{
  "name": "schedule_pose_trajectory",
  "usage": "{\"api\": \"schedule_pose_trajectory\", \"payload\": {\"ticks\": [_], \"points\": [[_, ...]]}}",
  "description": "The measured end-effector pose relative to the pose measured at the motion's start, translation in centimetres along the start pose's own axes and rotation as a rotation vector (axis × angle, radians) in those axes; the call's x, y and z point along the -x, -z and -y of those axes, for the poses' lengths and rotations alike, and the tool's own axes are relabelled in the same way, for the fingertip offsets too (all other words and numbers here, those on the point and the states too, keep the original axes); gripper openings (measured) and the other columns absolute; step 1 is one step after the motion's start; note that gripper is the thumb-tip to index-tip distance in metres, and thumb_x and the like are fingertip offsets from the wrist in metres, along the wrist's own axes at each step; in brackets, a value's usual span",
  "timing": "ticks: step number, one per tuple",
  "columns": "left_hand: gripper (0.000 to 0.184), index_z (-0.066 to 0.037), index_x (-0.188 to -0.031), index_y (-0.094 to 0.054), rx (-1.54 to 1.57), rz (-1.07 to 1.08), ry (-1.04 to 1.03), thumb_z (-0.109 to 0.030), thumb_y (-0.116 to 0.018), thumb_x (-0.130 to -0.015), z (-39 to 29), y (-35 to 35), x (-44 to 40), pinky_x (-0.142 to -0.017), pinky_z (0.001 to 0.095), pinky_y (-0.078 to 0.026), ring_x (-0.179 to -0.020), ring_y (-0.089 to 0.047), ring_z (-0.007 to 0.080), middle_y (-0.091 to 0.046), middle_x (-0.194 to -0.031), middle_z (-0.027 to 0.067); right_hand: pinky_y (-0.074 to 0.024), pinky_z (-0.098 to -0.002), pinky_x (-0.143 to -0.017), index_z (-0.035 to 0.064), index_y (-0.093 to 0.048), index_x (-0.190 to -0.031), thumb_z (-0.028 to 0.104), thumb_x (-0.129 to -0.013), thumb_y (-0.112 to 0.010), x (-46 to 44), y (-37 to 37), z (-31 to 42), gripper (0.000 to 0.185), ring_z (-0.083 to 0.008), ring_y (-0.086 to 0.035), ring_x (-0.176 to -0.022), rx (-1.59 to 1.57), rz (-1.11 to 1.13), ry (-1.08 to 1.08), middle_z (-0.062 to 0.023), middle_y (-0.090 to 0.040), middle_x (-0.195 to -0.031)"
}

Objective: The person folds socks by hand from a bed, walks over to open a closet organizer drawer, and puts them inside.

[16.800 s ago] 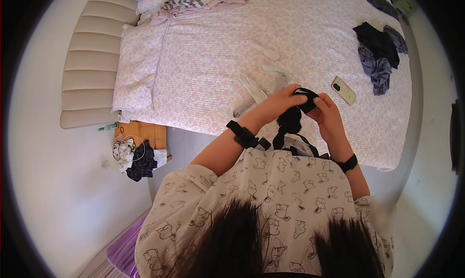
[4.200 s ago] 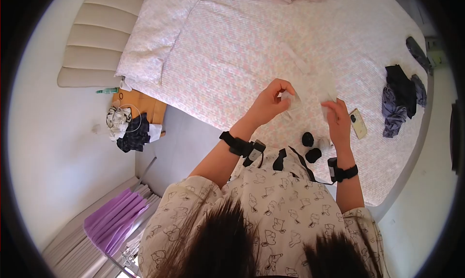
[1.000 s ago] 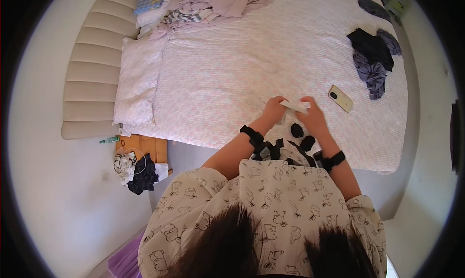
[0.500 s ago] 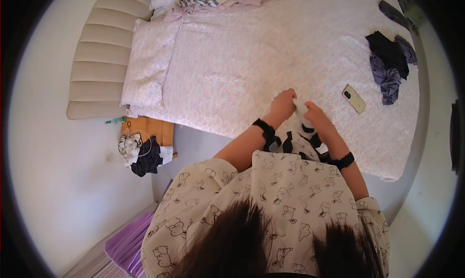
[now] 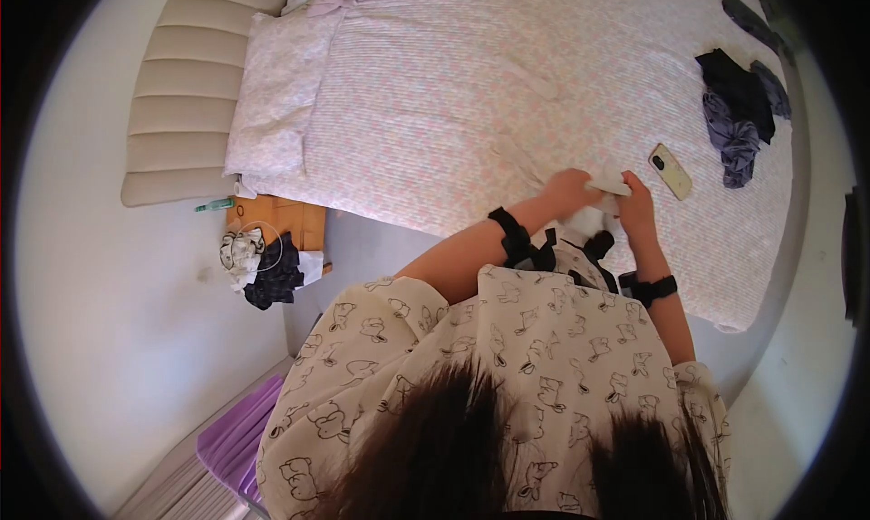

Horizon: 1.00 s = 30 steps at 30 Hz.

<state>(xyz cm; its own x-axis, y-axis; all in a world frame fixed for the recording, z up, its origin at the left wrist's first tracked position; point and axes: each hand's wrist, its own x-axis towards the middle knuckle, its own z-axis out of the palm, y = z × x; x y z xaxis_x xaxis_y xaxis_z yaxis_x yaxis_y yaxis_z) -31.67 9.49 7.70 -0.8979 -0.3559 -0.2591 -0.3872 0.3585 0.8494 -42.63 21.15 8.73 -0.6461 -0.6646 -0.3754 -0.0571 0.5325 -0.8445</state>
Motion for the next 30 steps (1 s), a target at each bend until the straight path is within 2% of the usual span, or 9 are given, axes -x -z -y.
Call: {"api": "schedule_pose_trajectory", "payload": {"ticks": [5, 7, 11, 12, 16, 20, 22, 25, 30], "points": [[0.034, 0.000, -0.087, -0.058, -0.040, -0.193, 0.202, -0.032, -0.056, -0.075, 0.5, 1.4, -0.7, -0.064, 0.0391, -0.045, -0.071, -0.059, 0.0341, -0.062, -0.078, 0.0178, -0.0373, -0.0224, -0.051, 0.0008, -0.054, -0.099, 0.012, -0.076, -0.050, 1.9, -0.8, 2.0, 0.026, -0.0074, -0.049, -0.064, -0.510, -0.010, -0.241, 0.0002, -0.056, -0.079], [0.029, -0.001, -0.085, -0.057, 0.049, -0.259, 0.282, -0.028, -0.056, -0.075, 0.2, 1.3, -0.9, -0.064, 0.0385, -0.045, -0.072, -0.059, 0.0322, -0.062, -0.078, 0.0168, -0.0370, -0.0238, -0.051, -0.0007, -0.055, -0.103, 0.018, -0.076, -0.051, 1.2, 0.0, 0.8, 0.033, -0.0078, -0.049, -0.065, -0.708, 0.359, -0.233, 0.0004, -0.056, -0.082], [0.015, -0.002, -0.082, -0.053, 0.193, -0.393, 0.348, -0.015, -0.056, -0.075, 0.4, 1.3, -1.0, -0.062, 0.0356, -0.045, -0.069, -0.058, 0.0249, -0.060, -0.077, 0.0131, -0.0391, -0.0278, -0.052, 0.0005, -0.056, -0.099, 0.023, -0.076, -0.053, 0.9, 0.2, 1.5, 0.033, -0.0134, -0.052, -0.062, -0.455, 0.373, -0.199, -0.0042, -0.058, -0.075], [0.015, -0.002, -0.082, -0.053, 0.192, -0.388, 0.342, -0.015, -0.056, -0.075, 0.0, 1.4, -1.0, -0.062, 0.0356, -0.045, -0.069, -0.058, 0.0249, -0.060, -0.077, 0.0131, -0.0406, -0.0301, -0.053, 0.0019, -0.055, -0.095, 0.025, -0.076, -0.053, 0.5, -0.2, 1.6, 0.030, -0.0174, -0.054, -0.062, -0.072, 0.268, -0.140, -0.0073, -0.057, -0.071], [0.013, -0.002, -0.086, -0.053, 0.277, -0.082, 0.100, -0.010, -0.052, -0.075, -3.1, 1.4, 0.3, -0.063, 0.0314, -0.043, -0.069, -0.053, 0.0175, -0.056, -0.074, 0.0093, -0.0442, -0.0362, -0.058, 0.0046, -0.052, -0.081, 0.026, -0.077, -0.056, -2.5, -1.0, -4.6, 0.022, -0.0273, -0.059, -0.063, 0.526, -0.131, 0.119, -0.0147, -0.056, -0.064], [0.023, -0.002, -0.093, -0.053, 0.369, 0.300, 0.090, -0.015, -0.052, -0.074, -4.5, 2.1, 0.6, -0.065, 0.0287, -0.041, -0.071, -0.048, 0.0134, -0.051, -0.074, 0.0075, -0.0451, -0.0372, -0.059, 0.0040, -0.053, -0.075, 0.018, -0.076, -0.056, -2.9, 0.2, -3.4, 0.014, -0.0267, -0.060, -0.065, 0.294, -0.315, 0.181, -0.0132, -0.057, -0.067], [0.028, -0.002, -0.094, -0.053, 0.344, 0.374, 0.108, -0.021, -0.054, -0.074, -3.9, 2.3, 0.5, -0.068, 0.0307, -0.042, -0.076, -0.053, 0.0170, -0.056, -0.082, 0.0121, -0.0446, -0.0348, -0.060, 0.0036, -0.054, -0.077, 0.009, -0.073, -0.054, -2.7, 0.7, -1.4, 0.007, -0.0244, -0.059, -0.066, 0.091, -0.183, -0.132, -0.0122, -0.058, -0.068], [0.029, -0.001, -0.094, -0.054, -0.068, 0.040, 0.130, -0.022, -0.057, -0.074, -1.6, 1.7, 0.1, -0.067, 0.0342, -0.044, -0.078, -0.058, 0.0235, -0.060, -0.084, 0.0156, -0.0438, -0.0300, -0.061, 0.0060, -0.055, -0.085, 0.006, -0.073, -0.052, -2.2, 0.7, -1.1, 0.012, -0.0188, -0.057, -0.067, 0.134, -0.101, 0.142, -0.0103, -0.059, -0.070], [0.027, -0.003, -0.097, -0.055, -0.140, -0.271, 0.363, -0.019, -0.058, -0.076, 0.1, 3.0, -1.1, -0.062, 0.0348, -0.046, -0.072, -0.061, 0.0252, -0.062, -0.071, 0.0122, -0.0410, -0.0257, -0.076, 0.0021, -0.054, -0.100, 0.008, -0.078, -0.050, 1.9, -0.6, 3.9, 0.023, -0.0138, -0.054, -0.085, -0.473, 0.301, -0.085, -0.0043, -0.058, -0.094]]}}
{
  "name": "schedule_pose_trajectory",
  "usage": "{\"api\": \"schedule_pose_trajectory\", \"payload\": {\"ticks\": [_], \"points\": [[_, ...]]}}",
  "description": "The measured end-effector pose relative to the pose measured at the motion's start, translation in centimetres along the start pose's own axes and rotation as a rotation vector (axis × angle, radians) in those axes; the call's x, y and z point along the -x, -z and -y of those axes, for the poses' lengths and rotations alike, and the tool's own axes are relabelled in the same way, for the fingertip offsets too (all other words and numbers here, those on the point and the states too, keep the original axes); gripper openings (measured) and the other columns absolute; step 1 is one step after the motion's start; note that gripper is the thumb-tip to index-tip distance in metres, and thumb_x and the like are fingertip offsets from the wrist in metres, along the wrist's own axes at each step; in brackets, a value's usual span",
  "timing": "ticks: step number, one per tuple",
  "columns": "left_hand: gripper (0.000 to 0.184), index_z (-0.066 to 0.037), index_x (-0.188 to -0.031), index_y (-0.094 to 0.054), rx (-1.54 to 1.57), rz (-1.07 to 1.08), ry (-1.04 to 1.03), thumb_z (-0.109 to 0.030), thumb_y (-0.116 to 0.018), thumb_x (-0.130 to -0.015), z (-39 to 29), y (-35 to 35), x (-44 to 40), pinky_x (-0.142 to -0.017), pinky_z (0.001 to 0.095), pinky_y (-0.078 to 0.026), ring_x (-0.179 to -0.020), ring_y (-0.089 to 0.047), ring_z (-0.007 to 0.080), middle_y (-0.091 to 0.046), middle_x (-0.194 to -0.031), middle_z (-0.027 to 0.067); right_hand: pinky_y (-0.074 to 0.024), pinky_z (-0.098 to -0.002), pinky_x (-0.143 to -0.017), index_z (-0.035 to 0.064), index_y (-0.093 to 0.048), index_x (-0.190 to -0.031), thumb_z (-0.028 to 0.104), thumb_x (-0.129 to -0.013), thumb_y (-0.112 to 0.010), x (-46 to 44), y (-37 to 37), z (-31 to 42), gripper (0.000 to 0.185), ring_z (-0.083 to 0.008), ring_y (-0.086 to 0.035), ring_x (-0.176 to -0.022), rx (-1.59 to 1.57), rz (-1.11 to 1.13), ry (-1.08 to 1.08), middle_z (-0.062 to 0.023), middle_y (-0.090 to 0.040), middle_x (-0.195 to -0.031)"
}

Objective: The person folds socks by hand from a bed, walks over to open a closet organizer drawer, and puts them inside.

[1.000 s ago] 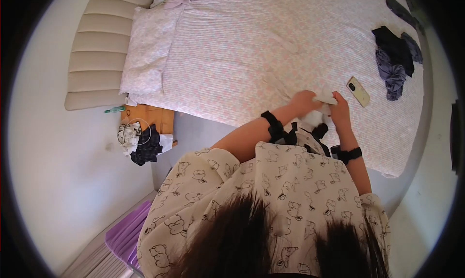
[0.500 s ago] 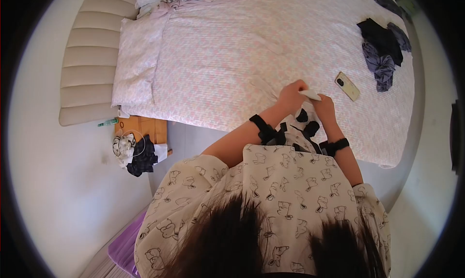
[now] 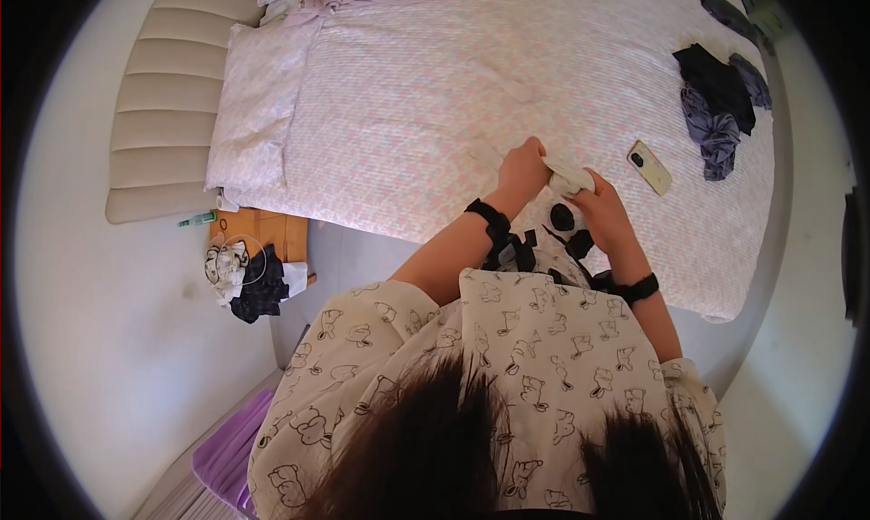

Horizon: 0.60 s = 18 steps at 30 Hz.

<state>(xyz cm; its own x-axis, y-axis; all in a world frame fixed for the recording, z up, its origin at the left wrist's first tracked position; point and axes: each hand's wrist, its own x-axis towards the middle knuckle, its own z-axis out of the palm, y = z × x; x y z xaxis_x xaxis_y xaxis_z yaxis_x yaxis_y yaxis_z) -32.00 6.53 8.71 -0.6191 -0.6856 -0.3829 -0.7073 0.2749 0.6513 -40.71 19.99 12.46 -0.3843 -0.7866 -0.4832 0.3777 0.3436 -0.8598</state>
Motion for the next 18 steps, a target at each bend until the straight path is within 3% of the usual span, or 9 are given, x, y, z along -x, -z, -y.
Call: {"api": "schedule_pose_trajectory", "payload": {"ticks": [1, 3, 4, 6, 7, 10, 13, 16, 18], "points": [[0.027, -0.003, -0.097, -0.055, -0.001, -0.002, 0.001, -0.019, -0.058, -0.076, 0.1, 0.2, -0.3, -0.062, 0.0348, -0.046, -0.072, -0.061, 0.0252, -0.062, -0.071, 0.0122, -0.0408, -0.0252, -0.079, 0.0004, -0.052, -0.107, 0.010, -0.079, -0.051, 0.3, -0.1, 0.6, 0.029, -0.0134, -0.053, -0.089, -0.188, 0.119, -0.010, -0.0038, -0.057, -0.100], [0.030, -0.002, -0.103, -0.055, 0.408, 0.332, -0.138, -0.015, -0.056, -0.076, -0.2, 0.8, -0.5, -0.064, 0.0307, -0.047, -0.076, -0.060, 0.0177, -0.062, -0.079, 0.0085, -0.0413, -0.0245, -0.079, 0.0003, -0.049, -0.112, 0.012, -0.081, -0.051, 0.5, 1.9, 1.7, 0.034, -0.0123, -0.053, -0.090, -0.267, 0.187, -0.028, -0.0039, -0.055, -0.103], [0.030, -0.002, -0.103, -0.055, 0.407, 0.334, -0.142, -0.015, -0.056, -0.076, -0.5, 1.2, 0.1, -0.064, 0.0307, -0.047, -0.076, -0.060, 0.0177, -0.062, -0.079, 0.0085, -0.0419, -0.0237, -0.080, 0.0002, -0.046, -0.117, 0.015, -0.082, -0.052, 0.6, 2.7, 2.3, 0.038, -0.0112, -0.052, -0.092, -0.347, 0.250, -0.042, -0.0040, -0.054, -0.106], [0.033, -0.001, -0.108, -0.053, 1.153, 0.683, 0.059, -0.012, -0.053, -0.077, -3.1, 3.9, 2.8, -0.068, 0.0274, -0.048, -0.081, -0.059, 0.0127, -0.061, -0.090, 0.0062, -0.0421, -0.0241, -0.079, 0.0042, -0.046, -0.115, 0.022, -0.086, -0.052, 0.4, 3.1, 3.3, 0.035, -0.0107, -0.052, -0.091, -0.352, 0.181, -0.009, -0.0035, -0.055, -0.102], [0.039, 0.001, -0.116, -0.048, 1.255, 0.850, 0.065, -0.014, -0.053, -0.080, -2.5, 3.7, 2.9, -0.075, 0.0261, -0.049, -0.086, -0.059, 0.0144, -0.058, -0.104, 0.0076, -0.0421, -0.0248, -0.080, 0.0055, -0.046, -0.114, 0.025, -0.087, -0.051, -0.1, 3.7, 2.9, 0.034, -0.0108, -0.052, -0.090, -0.351, 0.163, -0.010, -0.0032, -0.055, -0.101], [0.044, 0.000, -0.122, -0.042, 1.379, 0.927, 0.053, -0.025, -0.049, -0.087, -2.0, 3.5, 3.7, -0.079, 0.0267, -0.048, -0.091, -0.058, 0.0159, -0.056, -0.110, 0.0095, -0.0419, -0.0275, -0.081, 0.0089, -0.046, -0.112, 0.030, -0.091, -0.045, -1.5, 3.8, 1.8, 0.031, -0.0106, -0.051, -0.093, -0.352, 0.297, 0.009, -0.0021, -0.054, -0.098], [0.054, -0.001, -0.126, -0.037, 1.519, 0.986, -0.010, -0.040, -0.043, -0.089, -2.1, 4.1, 3.0, -0.083, 0.0274, -0.047, -0.098, -0.056, 0.0171, -0.053, -0.115, 0.0110, -0.0412, -0.0285, -0.080, 0.0079, -0.046, -0.112, 0.032, -0.093, -0.039, 0.1, 0.8, 3.2, 0.032, -0.0101, -0.048, -0.097, -0.142, -0.011, 0.136, -0.0011, -0.052, -0.103], [0.062, -0.001, -0.128, -0.034, 1.443, 0.947, -0.071, -0.048, -0.037, -0.089, -3.0, 5.4, 3.6, -0.084, 0.0278, -0.046, -0.101, -0.054, 0.0173, -0.052, -0.117, 0.0120, -0.0408, -0.0286, -0.081, 0.0065, -0.049, -0.109, 0.029, -0.092, -0.043, 0.8, 1.6, 3.6, 0.029, -0.0113, -0.049, -0.095, -0.188, -0.013, 0.015, -0.0015, -0.054, -0.101], [0.060, 0.000, -0.129, -0.032, 1.387, 0.900, 0.003, -0.044, -0.041, -0.089, -2.2, 4.7, 3.6, -0.083, 0.0276, -0.047, -0.099, -0.055, 0.0171, -0.053, -0.116, 0.0118, -0.0414, -0.0293, -0.081, 0.0061, -0.051, -0.106, 0.028, -0.091, -0.045, 0.3, 2.3, 2.5, 0.027, -0.0123, -0.051, -0.095, -0.112, -0.106, 0.073, -0.0021, -0.055, -0.100]]}}
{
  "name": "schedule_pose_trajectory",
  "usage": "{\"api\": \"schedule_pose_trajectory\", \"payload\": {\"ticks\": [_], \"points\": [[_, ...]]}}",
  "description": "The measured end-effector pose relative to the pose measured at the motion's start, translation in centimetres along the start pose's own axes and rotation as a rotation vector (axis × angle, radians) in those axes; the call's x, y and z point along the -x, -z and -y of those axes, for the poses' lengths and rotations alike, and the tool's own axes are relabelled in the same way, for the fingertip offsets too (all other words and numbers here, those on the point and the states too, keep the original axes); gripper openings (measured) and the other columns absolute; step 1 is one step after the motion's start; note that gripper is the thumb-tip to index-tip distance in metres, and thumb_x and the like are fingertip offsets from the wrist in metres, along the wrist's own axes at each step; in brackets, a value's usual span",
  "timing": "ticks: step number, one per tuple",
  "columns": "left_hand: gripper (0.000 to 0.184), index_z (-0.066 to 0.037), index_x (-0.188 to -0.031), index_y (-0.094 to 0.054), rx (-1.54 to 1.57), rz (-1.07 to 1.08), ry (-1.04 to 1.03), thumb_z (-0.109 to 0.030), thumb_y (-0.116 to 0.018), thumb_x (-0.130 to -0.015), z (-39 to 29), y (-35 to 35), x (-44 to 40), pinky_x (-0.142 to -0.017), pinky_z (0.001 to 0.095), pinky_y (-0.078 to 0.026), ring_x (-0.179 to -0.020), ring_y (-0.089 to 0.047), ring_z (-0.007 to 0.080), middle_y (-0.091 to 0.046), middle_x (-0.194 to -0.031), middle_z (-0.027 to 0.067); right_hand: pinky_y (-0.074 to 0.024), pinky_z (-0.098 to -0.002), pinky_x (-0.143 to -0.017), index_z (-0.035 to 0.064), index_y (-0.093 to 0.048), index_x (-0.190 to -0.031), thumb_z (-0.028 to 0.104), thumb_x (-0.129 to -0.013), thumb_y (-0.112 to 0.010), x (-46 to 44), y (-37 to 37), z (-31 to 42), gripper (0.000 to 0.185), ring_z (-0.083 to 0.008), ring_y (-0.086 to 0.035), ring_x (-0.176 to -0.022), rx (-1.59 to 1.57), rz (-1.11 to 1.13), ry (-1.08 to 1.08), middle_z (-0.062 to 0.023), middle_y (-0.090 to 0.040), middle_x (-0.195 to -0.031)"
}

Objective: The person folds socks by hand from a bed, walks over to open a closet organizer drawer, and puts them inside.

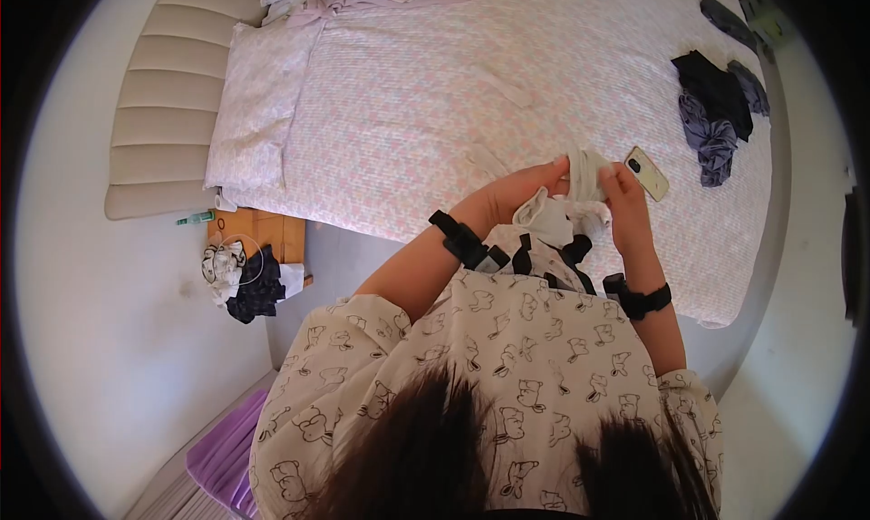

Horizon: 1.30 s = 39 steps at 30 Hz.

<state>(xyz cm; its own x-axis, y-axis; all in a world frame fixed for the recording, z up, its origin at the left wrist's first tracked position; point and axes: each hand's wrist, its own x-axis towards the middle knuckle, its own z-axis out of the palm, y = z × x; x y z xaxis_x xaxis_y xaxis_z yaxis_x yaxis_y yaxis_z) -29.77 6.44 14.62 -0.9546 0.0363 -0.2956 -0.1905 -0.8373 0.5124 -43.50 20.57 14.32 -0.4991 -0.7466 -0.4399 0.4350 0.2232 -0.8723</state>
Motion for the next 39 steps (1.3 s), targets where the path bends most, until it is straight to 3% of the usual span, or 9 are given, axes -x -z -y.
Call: {"api": "schedule_pose_trajectory", "payload": {"ticks": [2, 4, 12, 20, 22, 24, 28, 30, 39], "points": [[0.060, 0.000, -0.130, -0.029, -0.035, -0.071, 0.045, -0.040, -0.045, -0.089, 0.6, 0.7, -0.2, -0.082, 0.0275, -0.047, -0.097, -0.056, 0.0168, -0.053, -0.114, 0.0116, -0.0419, -0.0300, -0.082, 0.0057, -0.052, -0.104, 0.026, -0.090, -0.047, -0.4, 1.6, -0.2, 0.025, -0.0133, -0.052, -0.094, 0.077, -0.101, 0.073, -0.0027, -0.056, -0.100], [0.054, 0.000, -0.131, -0.029, -0.028, -0.466, -0.098, -0.025, -0.051, -0.088, 0.2, 1.5, 0.4, -0.082, 0.0283, -0.047, -0.102, -0.053, 0.0161, -0.051, -0.117, 0.0116, -0.0431, -0.0309, -0.082, 0.0056, -0.054, -0.099, 0.024, -0.088, -0.050, -0.9, 3.6, 0.1, 0.022, -0.0149, -0.053, -0.094, -0.510, -0.243, 0.224, -0.0049, -0.058, -0.100], [0.019, -0.006, -0.092, -0.052, -0.397, -0.450, -0.329, -0.024, -0.054, -0.087, -0.5, 2.2, 0.7, -0.060, 0.0183, -0.041, -0.067, -0.049, 0.0047, -0.054, -0.077, -0.0018, -0.0427, -0.0342, -0.086, 0.0036, -0.050, -0.102, 0.025, -0.091, -0.044, -0.2, 4.1, 2.0, 0.025, -0.0203, -0.053, -0.100, -0.656, -0.197, 0.205, -0.0106, -0.055, -0.111], [0.020, -0.009, -0.079, -0.047, -0.457, -0.273, -0.271, -0.026, -0.051, -0.088, -0.6, 0.7, 0.3, -0.055, 0.0183, -0.031, -0.059, -0.038, 0.0033, -0.042, -0.063, -0.0055, -0.0407, -0.0265, -0.069, 0.0065, -0.045, -0.091, 0.026, -0.093, -0.041, -0.8, 3.8, 2.7, 0.020, -0.0113, -0.042, -0.067, -0.747, 0.071, 0.258, 0.0006, -0.037, -0.069], [0.019, -0.009, -0.079, -0.047, -0.376, -0.201, -0.215, -0.026, -0.052, -0.087, -1.0, 0.1, 0.3, -0.055, 0.0187, -0.032, -0.060, -0.038, 0.0040, -0.044, -0.064, -0.0045, -0.0384, -0.0264, -0.069, 0.0064, -0.044, -0.107, 0.028, -0.089, -0.050, 0.1, 0.5, 2.9, 0.028, -0.0123, -0.042, -0.071, -0.463, -0.078, 0.231, 0.0007, -0.042, -0.075], [0.019, -0.009, -0.079, -0.048, -0.297, -0.133, -0.156, -0.025, -0.053, -0.087, -1.0, 0.0, 0.3, -0.055, 0.0192, -0.033, -0.061, -0.039, 0.0047, -0.045, -0.066, -0.0035, -0.0419, -0.0303, -0.071, 0.0092, -0.043, -0.115, 0.025, -0.086, -0.053, 1.4, -2.3, 3.0, 0.035, -0.0181, -0.049, -0.072, 0.688, -0.052, 0.525, -0.0045, -0.051, -0.078], [0.021, -0.010, -0.094, -0.049, -0.212, -0.199, -0.278, -0.030, -0.047, -0.090, -1.4, 0.5, 0.7, -0.054, 0.0177, -0.033, -0.059, -0.038, 0.0032, -0.044, -0.072, -0.0047, -0.0440, -0.0326, -0.069, 0.0121, -0.042, -0.117, 0.020, -0.084, -0.053, -0.5, 1.7, -0.9, 0.036, -0.0237, -0.054, -0.072, 0.861, 0.104, 0.328, -0.0129, -0.057, -0.078], [0.024, -0.010, -0.099, -0.049, -0.069, -0.323, -0.309, -0.031, -0.045, -0.090, -1.8, 0.8, 1.3, -0.055, 0.0180, -0.034, -0.060, -0.039, 0.0037, -0.045, -0.075, -0.0041, -0.0446, -0.0336, -0.066, 0.0120, -0.046, -0.112, 0.018, -0.084, -0.052, 0.0, 1.8, -0.7, 0.030, -0.0262, -0.056, -0.068, 0.957, -0.210, 0.423, -0.0203, -0.058, -0.080], [0.031, -0.010, -0.110, -0.045, -0.289, -0.269, -0.351, -0.033, -0.044, -0.089, -0.6, -0.3, 0.0, -0.063, 0.0218, -0.038, -0.078, -0.044, 0.0073, -0.047, -0.093, -0.0004, -0.0366, -0.0223, -0.052, 0.0042, -0.054, -0.087, 0.028, -0.084, -0.054, 1.4, -4.5, 1.5, 0.024, -0.0069, -0.045, -0.054, 0.483, 0.153, -0.008, 0.0014, -0.047, -0.063]]}}
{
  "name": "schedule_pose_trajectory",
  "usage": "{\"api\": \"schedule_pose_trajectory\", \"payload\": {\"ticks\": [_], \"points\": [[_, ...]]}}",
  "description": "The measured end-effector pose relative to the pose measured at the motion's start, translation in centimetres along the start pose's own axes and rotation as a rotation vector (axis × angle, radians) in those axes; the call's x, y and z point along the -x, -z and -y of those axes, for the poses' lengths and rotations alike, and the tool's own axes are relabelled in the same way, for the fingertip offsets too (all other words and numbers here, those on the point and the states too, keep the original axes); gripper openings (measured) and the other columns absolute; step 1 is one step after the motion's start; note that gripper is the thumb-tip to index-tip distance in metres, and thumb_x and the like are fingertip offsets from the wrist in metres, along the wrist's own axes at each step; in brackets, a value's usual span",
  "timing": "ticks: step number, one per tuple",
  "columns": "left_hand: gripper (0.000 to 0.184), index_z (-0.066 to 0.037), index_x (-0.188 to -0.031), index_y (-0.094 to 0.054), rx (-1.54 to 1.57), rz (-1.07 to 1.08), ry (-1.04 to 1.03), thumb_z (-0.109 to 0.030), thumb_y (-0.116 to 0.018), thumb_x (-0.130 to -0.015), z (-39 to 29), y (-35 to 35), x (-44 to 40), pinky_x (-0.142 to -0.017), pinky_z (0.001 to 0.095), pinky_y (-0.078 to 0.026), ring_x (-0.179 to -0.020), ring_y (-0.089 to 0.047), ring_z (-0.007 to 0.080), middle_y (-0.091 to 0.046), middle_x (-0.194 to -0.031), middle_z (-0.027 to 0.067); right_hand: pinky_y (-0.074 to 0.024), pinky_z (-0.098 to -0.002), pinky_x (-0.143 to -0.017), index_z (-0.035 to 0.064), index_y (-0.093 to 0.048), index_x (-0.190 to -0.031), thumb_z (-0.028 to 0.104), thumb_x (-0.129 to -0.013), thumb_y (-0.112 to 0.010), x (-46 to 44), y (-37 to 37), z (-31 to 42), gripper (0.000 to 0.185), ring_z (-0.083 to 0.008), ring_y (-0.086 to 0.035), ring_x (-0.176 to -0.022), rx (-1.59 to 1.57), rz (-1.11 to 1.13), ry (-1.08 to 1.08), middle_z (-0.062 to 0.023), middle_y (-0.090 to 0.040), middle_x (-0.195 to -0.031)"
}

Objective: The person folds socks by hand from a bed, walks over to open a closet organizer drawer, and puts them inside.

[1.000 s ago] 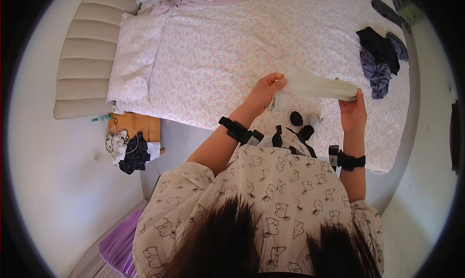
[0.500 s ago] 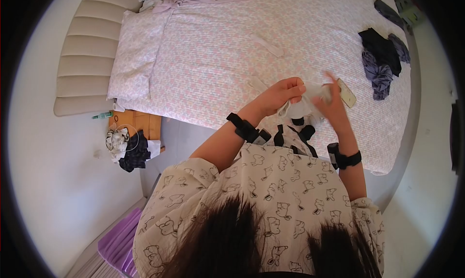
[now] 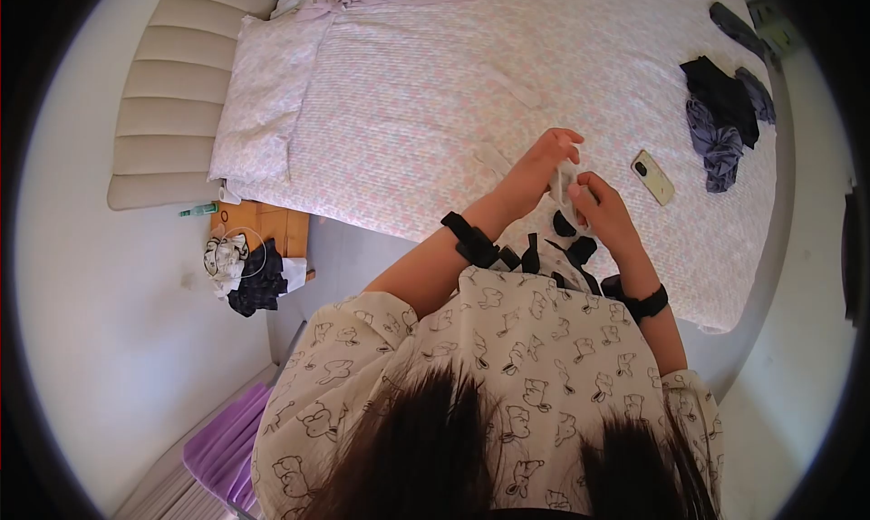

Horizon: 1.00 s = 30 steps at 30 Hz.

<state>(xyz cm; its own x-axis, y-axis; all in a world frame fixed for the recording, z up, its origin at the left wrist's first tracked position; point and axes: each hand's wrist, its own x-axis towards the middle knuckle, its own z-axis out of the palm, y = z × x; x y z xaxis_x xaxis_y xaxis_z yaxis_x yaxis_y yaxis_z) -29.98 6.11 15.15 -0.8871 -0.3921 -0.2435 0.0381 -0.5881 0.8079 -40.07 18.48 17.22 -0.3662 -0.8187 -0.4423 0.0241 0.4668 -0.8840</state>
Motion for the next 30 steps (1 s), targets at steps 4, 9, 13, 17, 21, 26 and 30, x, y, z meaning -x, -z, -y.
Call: {"api": "schedule_pose_trajectory", "payload": {"ticks": [4, 9, 13, 17, 21, 26, 30], "points": [[0.030, -0.009, -0.110, -0.043, -0.240, 0.085, -0.023, -0.014, -0.053, -0.082, 0.1, -0.1, 0.2, -0.068, 0.0230, -0.039, -0.082, -0.044, 0.0084, -0.044, -0.099, 0.0011, -0.0352, -0.0214, -0.050, 0.0027, -0.056, -0.086, 0.025, -0.084, -0.054, -0.4, 0.2, -1.0, 0.023, -0.0057, -0.045, -0.054, 0.037, -0.122, -0.043, 0.0006, -0.050, -0.062], [0.041, -0.007, -0.108, -0.042, -0.718, -0.022, -0.292, 0.005, -0.054, -0.070, 1.9, 0.2, 0.2, -0.074, 0.0279, -0.042, -0.085, -0.048, 0.0147, -0.044, -0.103, 0.0057, -0.0352, -0.0200, -0.052, 0.0028, -0.056, -0.088, 0.018, -0.084, -0.051, -0.5, 0.8, -1.8, 0.017, -0.0045, -0.047, -0.059, -0.052, -0.305, 0.090, 0.0013, -0.052, -0.065], [0.034, -0.005, -0.104, -0.044, -0.798, -0.304, -0.376, 0.004, -0.051, -0.072, 2.0, 1.6, -0.7, -0.070, 0.0282, -0.043, -0.080, -0.050, 0.0163, -0.048, -0.093, 0.0059, -0.0404, -0.0196, -0.063, 0.0025, -0.052, -0.097, 0.016, -0.084, -0.050, 0.2, 0.3, 0.2, 0.018, -0.0061, -0.052, -0.070, -0.832, -0.252, 0.020, -0.0001, -0.054, -0.077], [0.012, -0.003, -0.083, -0.052, -0.723, -0.381, -0.215, 0.000, -0.044, -0.074, 0.6, 3.2, -1.4, -0.062, 0.0296, -0.044, -0.066, -0.051, 0.0171, -0.052, -0.071, 0.0055, -0.0445, -0.0251, -0.073, 0.0021, -0.050, -0.096, 0.015, -0.084, -0.050, 1.4, 0.7, 1.5, 0.017, -0.0110, -0.054, -0.075, -1.253, -0.058, -0.101, -0.0014, -0.055, -0.084], [0.011, -0.003, -0.087, -0.052, 0.284, -0.285, 0.201, -0.008, -0.044, -0.081, -1.4, 1.8, -0.5, -0.061, 0.0262, -0.044, -0.068, -0.052, 0.0118, -0.054, -0.075, 0.0023, -0.0445, -0.0294, -0.069, 0.0041, -0.049, -0.091, 0.013, -0.080, -0.052, 0.6, 1.4, 1.1, 0.015, -0.0155, -0.055, -0.074, -0.766, -0.056, -0.076, -0.0046, -0.055, -0.079], [0.014, -0.005, -0.089, -0.051, 0.391, 0.166, 0.338, -0.016, -0.052, -0.081, -1.3, 1.3, 0.8, -0.061, 0.0268, -0.044, -0.068, -0.052, 0.0119, -0.053, -0.076, 0.0009, -0.0431, -0.0338, -0.062, 0.0072, -0.048, -0.088, 0.011, -0.069, -0.061, -0.7, 2.1, 0.4, 0.023, -0.0248, -0.057, -0.074, 0.498, -0.302, 0.169, -0.0117, -0.054, -0.074], [0.022, -0.004, -0.086, -0.052, -0.936, -0.167, 0.184, -0.020, -0.062, -0.075, 1.8, 1.0, 0.5, -0.059, 0.0310, -0.044, -0.065, -0.056, 0.0174, -0.056, -0.070, 0.0062, -0.0447, -0.0350, -0.066, 0.0080, -0.051, -0.091, 0.008, -0.070, -0.058, -0.6, 1.5, -1.5, 0.022, -0.0316, -0.056, -0.080, 0.560, -0.490, 0.411, -0.0110, -0.056, -0.087]]}}
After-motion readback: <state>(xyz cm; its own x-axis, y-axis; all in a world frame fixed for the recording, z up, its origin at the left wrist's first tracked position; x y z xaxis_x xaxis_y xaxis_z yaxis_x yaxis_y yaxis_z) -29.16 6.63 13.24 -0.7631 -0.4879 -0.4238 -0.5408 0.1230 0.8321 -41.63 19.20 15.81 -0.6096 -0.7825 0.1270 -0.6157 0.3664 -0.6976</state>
